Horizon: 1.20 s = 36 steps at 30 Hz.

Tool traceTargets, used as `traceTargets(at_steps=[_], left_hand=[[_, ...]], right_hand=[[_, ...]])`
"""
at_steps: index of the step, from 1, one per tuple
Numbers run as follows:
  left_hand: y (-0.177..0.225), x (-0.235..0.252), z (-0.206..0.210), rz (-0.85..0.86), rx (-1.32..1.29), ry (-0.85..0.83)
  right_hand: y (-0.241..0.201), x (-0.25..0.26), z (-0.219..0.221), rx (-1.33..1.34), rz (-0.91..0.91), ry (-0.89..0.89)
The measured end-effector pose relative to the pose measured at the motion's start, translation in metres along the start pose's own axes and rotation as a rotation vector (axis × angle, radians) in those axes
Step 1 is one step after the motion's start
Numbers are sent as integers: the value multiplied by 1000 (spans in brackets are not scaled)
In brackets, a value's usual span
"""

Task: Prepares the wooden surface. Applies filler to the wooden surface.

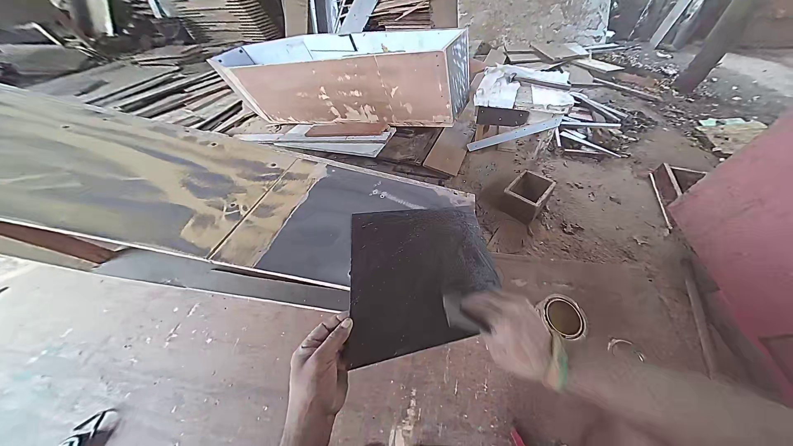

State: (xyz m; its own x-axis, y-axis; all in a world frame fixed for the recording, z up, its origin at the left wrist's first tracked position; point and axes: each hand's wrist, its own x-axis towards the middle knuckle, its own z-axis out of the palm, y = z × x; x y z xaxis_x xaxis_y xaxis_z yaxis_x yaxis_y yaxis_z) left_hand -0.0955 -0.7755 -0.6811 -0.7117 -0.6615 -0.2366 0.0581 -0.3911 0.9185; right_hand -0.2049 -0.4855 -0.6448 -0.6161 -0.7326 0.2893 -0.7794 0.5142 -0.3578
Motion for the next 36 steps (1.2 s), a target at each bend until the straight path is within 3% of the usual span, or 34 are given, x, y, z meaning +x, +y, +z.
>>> traceTargets(at_steps=[3, 5, 9, 12, 14, 16, 18, 21, 29, 36], left_hand=[[2, 0, -3, -10, 44, -38], [2, -1, -3, -32, 83, -75], [5, -2, 5, -70, 80, -114], [12, -3, 10, -103, 45, -106], [16, -2, 11, -129, 4, -97], [17, -1, 10, -155, -29, -91], [17, 4, 9, -177, -56, -104], [20, 0, 11, -253, -100, -117], [21, -3, 19, -394, -271, -91], [9, 2, 1, -496, -476, -206]], right_hand=[[-16, -44, -17, 306, -331, 2], [-14, -51, -35, 438, -296, 64], [22, -41, -65, 548, 468, 408], [66, -28, -72, 1017, 1086, 448], [89, -30, -62, 1289, 1239, 426], [98, -36, -55, 1547, 1162, 363], [98, -36, -60, 1734, 883, 338], [91, -17, -86, 1689, 602, 267], [51, 53, -153, 1618, 623, 292], [3, 85, -168, 1671, 496, 408]])
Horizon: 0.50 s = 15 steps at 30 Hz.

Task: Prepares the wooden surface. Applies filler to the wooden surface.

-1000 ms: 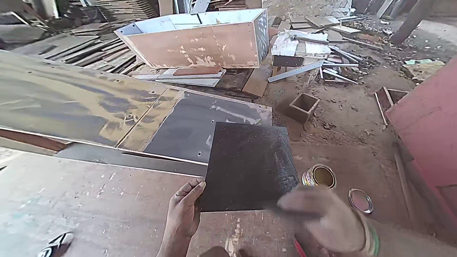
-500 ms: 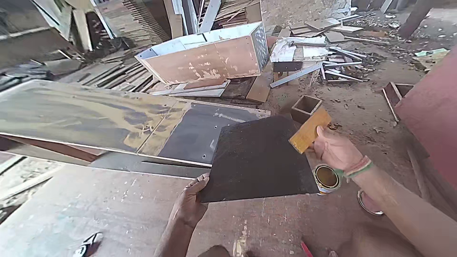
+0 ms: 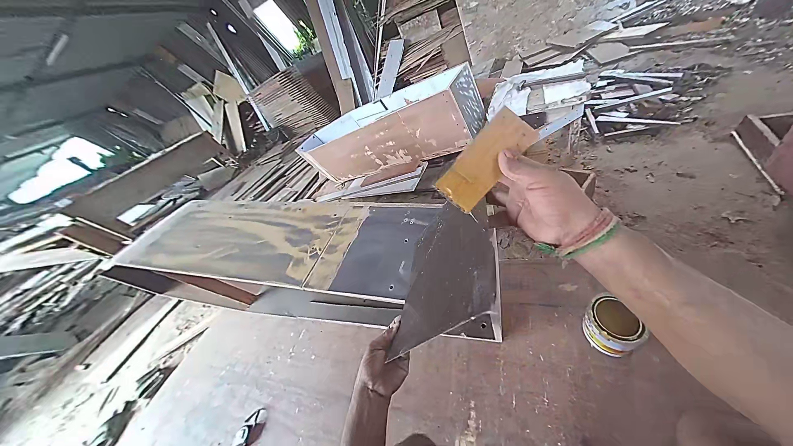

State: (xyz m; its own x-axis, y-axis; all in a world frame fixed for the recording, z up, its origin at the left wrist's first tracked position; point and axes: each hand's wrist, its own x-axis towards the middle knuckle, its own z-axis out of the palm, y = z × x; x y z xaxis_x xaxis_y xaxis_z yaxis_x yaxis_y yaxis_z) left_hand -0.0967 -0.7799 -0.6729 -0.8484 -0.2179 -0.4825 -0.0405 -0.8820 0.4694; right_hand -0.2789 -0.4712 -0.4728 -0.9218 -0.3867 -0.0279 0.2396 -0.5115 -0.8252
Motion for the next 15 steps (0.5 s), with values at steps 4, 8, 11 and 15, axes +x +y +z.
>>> traceTargets(at_steps=[4, 8, 11, 15], left_hand=[[9, 8, -16, -226, -190, -239], [9, 10, -21, -239, -225, -288], [4, 5, -17, -236, -261, -260], [0, 4, -14, -269, -295, -261]], right_hand=[[2, 3, 38, -103, 7, -118], [10, 23, 80, -312, -84, -129], [10, 46, 113, -332, -79, -205], [14, 56, 146, -394, -116, -225]])
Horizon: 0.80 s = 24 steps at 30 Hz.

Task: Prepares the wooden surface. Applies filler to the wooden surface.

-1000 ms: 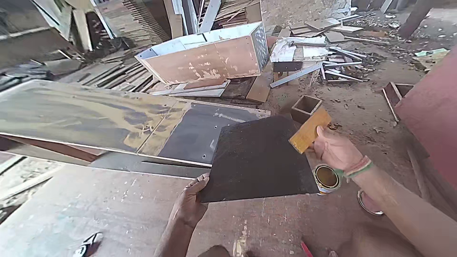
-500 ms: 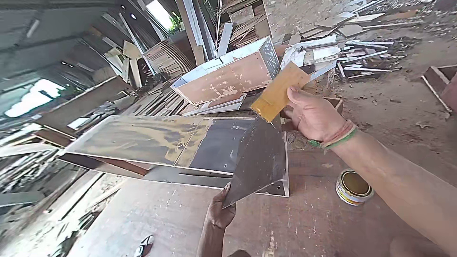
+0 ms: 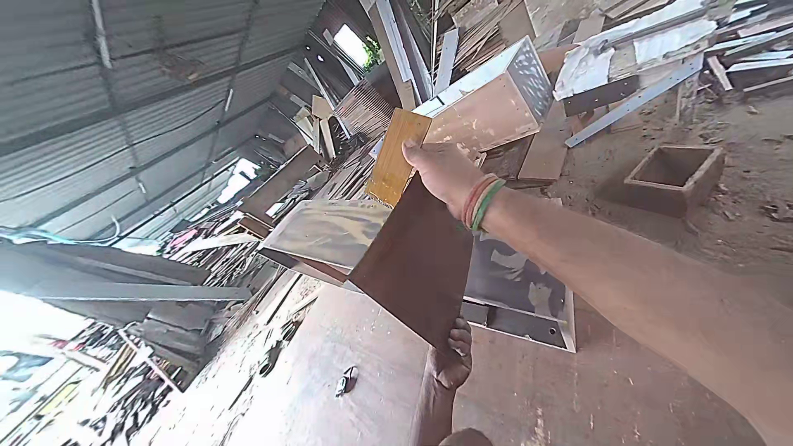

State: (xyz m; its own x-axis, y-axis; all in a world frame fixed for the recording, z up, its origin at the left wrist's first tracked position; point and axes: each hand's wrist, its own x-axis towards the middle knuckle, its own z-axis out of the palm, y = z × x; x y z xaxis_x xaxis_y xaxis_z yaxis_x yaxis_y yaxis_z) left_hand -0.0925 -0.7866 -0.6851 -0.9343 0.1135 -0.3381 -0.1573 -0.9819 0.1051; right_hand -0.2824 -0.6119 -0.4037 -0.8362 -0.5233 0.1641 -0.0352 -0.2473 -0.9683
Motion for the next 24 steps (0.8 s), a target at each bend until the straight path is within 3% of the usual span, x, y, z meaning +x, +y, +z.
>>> traceTargets(at_steps=[4, 8, 10, 12, 14, 16, 21, 24], left_hand=[[-2, 1, -3, -38, -7, -34], [10, 0, -2, -3, 68, -104], [27, -1, 4, 106, 230, -124], [37, 3, 35, 387, 603, 69], [53, 11, 75, 590, 1013, 302], [91, 16, 94, 557, 1220, 313], [173, 41, 118, 485, 1340, 387], [200, 50, 118, 488, 1397, 484]], right_hand=[[-3, 8, 7, -29, 10, -52], [-24, -66, -41, 41, 59, -74], [-13, -100, -74, 152, 59, -31], [-12, -105, -97, 239, 57, 48], [21, -50, -131, 346, -46, 66], [56, -14, -159, 446, 21, 108], [138, 12, -182, 434, 186, 167], [188, 27, -178, 417, 237, 158]])
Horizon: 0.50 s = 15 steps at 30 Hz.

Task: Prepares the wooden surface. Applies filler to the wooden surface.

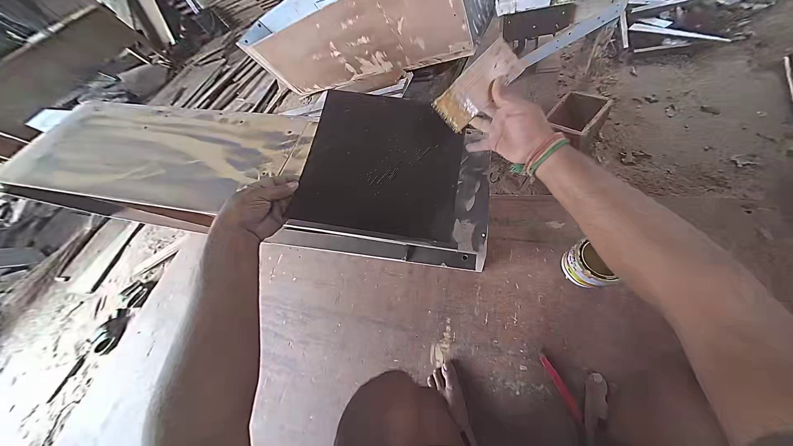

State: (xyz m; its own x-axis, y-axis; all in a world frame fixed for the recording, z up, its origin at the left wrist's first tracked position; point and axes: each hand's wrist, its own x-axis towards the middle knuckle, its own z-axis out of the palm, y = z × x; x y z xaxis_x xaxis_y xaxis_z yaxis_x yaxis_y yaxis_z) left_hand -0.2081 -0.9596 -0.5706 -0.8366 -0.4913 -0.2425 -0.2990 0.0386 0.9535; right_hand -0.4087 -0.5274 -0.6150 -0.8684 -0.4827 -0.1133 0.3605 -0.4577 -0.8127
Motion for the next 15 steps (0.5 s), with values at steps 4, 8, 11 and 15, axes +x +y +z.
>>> traceTargets(at_steps=[4, 8, 11, 15], left_hand=[[0, 12, -8, -117, 195, 150], [4, 6, -23, -219, 324, 288], [6, -15, -31, -135, 488, 402], [-3, -44, -15, 181, 403, 501]], right_hand=[[21, 12, -7, -86, -40, 96], [-12, -12, -37, -112, -168, 224], [-41, -55, -90, -102, -200, 321], [-58, -152, -160, -82, -329, 485]])
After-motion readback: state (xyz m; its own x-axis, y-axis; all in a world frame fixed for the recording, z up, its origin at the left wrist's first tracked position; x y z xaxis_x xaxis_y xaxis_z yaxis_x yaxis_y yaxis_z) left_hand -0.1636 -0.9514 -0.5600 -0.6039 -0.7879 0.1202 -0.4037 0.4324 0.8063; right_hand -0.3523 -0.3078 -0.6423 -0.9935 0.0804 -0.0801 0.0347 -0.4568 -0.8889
